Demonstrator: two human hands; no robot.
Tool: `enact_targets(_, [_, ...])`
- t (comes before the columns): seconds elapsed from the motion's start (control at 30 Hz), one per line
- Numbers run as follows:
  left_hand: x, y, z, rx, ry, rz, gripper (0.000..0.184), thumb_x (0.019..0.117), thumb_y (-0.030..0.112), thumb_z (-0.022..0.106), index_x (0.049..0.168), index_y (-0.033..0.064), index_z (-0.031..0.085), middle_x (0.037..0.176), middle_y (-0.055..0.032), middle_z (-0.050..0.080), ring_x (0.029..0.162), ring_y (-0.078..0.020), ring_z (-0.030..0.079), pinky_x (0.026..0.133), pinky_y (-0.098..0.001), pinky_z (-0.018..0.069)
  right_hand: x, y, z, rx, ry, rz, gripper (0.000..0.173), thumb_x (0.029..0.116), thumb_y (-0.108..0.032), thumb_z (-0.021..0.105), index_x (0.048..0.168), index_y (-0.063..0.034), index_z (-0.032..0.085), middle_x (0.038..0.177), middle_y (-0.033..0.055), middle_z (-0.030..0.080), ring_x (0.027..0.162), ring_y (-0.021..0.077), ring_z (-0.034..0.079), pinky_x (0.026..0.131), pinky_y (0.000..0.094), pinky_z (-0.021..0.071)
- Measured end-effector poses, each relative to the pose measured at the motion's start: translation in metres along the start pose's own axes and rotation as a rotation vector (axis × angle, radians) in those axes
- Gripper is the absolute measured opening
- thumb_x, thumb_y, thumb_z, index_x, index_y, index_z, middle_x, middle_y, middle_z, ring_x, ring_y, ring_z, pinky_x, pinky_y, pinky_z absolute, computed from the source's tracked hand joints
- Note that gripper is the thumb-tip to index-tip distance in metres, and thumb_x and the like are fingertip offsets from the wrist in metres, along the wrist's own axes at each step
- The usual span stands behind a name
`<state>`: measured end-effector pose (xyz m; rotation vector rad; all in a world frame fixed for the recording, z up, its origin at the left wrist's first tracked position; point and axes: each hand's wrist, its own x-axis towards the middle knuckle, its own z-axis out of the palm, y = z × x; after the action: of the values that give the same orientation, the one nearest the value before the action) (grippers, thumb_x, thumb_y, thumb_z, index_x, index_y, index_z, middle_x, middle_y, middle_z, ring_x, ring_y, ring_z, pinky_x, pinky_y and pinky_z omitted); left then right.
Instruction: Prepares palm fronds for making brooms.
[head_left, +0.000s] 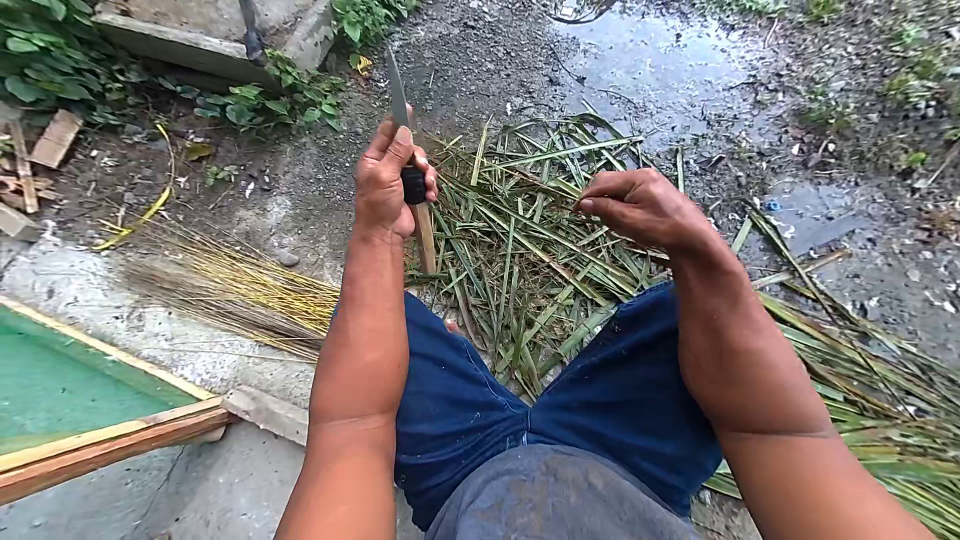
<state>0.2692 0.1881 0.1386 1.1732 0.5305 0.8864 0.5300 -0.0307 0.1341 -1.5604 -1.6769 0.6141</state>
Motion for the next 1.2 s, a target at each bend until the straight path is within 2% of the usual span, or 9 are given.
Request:
enact_targets(0.17, [0.001,0.014,-0.016,-0.037,0.07,0.058,0.033,0.1123,0.023,0.035,0.142,0.0185,0.049,0.066,0.0033,0.056,0.052,-0.0109,0.059,0.047,-0.0259,0.0544,-0.009,0.005,-0.011,0.016,0.002,0.011,0.024,0.1019,-0.02,0.055,0.101,-0.0087,0.076,0.083,-0.005,0.063,0.059,-0.0019,0.049,0.054,0.0191,0.0438])
enact_targets(0.5, [0.011,0.026,-0.054,-0.11,0.22,0.128,0.031,0.1132,0.029,0.035,0.138,0.0206,0.052,0.069,0.0037,0.055,0.052,-0.0102,0.057,0.046,-0.0249,0.0523,-0.03,0.011,-0.04,0.014,0.042,0.065,0.023,0.1002,-0.02,0.054,0.099,-0.0113,0.075,0.078,-0.0082,0.062,0.054,-0.0027,0.044,0.049,0.0191,0.04])
enact_targets(0.6, [0.015,0.028,-0.069,-0.155,0.304,0.125,0.032,0.113,0.033,0.036,0.139,0.0214,0.052,0.071,0.0028,0.055,0.053,-0.0107,0.056,0.046,-0.0251,0.052,-0.039,0.019,-0.052,0.032,0.104,0.098,0.023,0.0991,-0.02,0.055,0.099,-0.0096,0.075,0.068,-0.0088,0.057,0.05,-0.0016,0.041,0.046,0.0204,0.0377])
enact_targets(0.7, [0.017,0.027,-0.075,-0.16,0.379,0.123,0.029,0.1129,0.035,0.035,0.134,0.0234,0.052,0.07,0.004,0.056,0.053,-0.0089,0.057,0.047,-0.0238,0.0517,-0.044,0.025,-0.057,0.032,0.168,0.175,0.022,0.0991,-0.02,0.055,0.099,-0.0097,0.075,0.067,-0.0081,0.057,0.05,-0.0004,0.042,0.047,0.022,0.0399])
enact_targets(0.8, [0.008,0.017,-0.05,-0.016,0.27,0.089,0.032,0.1132,0.036,0.033,0.137,0.023,0.05,0.071,0.0065,0.055,0.054,-0.0076,0.058,0.048,-0.0235,0.0529,-0.036,0.019,-0.045,0.066,0.175,0.264,0.022,0.1012,-0.015,0.057,0.111,-0.0043,0.074,0.068,-0.0043,0.059,0.05,0.0011,0.044,0.048,0.0223,0.0418])
enact_targets(0.9, [-0.007,0.005,-0.016,0.143,0.021,0.034,0.035,0.1118,0.03,0.03,0.137,0.0165,0.05,0.065,0.0079,0.057,0.052,-0.0068,0.058,0.049,-0.0242,0.0543,-0.022,0.008,-0.029,0.086,0.134,0.285,0.022,0.1029,-0.014,0.056,0.115,-0.0057,0.073,0.073,-0.0029,0.062,0.05,0.001,0.045,0.048,0.0219,0.0431])
enact_targets(1.03, [-0.023,-0.018,0.027,0.214,-0.205,-0.092,0.035,0.1076,0.017,0.045,0.14,0.0041,0.05,0.069,0.0032,0.061,0.056,-0.0088,0.063,0.054,-0.0262,0.0586,-0.005,0.002,-0.009,0.076,0.071,0.218,0.023,0.1036,-0.014,0.054,0.113,-0.0055,0.074,0.076,-0.0004,0.065,0.051,0.0026,0.047,0.05,0.0242,0.0445])
enact_targets(1.1, [-0.028,-0.028,0.041,0.178,-0.249,-0.152,0.04,0.1058,0.012,0.05,0.145,0.0047,0.046,0.075,-0.0017,0.064,0.06,-0.0116,0.065,0.055,-0.0269,0.0592,0.0,0.0,-0.003,0.077,0.028,0.185,0.023,0.1039,-0.013,0.054,0.113,-0.0057,0.074,0.078,-0.0012,0.065,0.052,0.0013,0.047,0.051,0.0225,0.045])
enact_targets(1.2, [-0.031,-0.032,0.049,0.123,-0.252,-0.223,0.043,0.1062,0.009,0.05,0.149,0.0097,0.044,0.075,-0.0043,0.064,0.06,-0.0133,0.065,0.053,-0.0264,0.0578,0.004,-0.001,0.003,0.079,-0.022,0.152,0.023,0.1042,-0.012,0.053,0.112,-0.0074,0.074,0.086,-0.0015,0.068,0.054,0.0004,0.048,0.052,0.0212,0.0448])
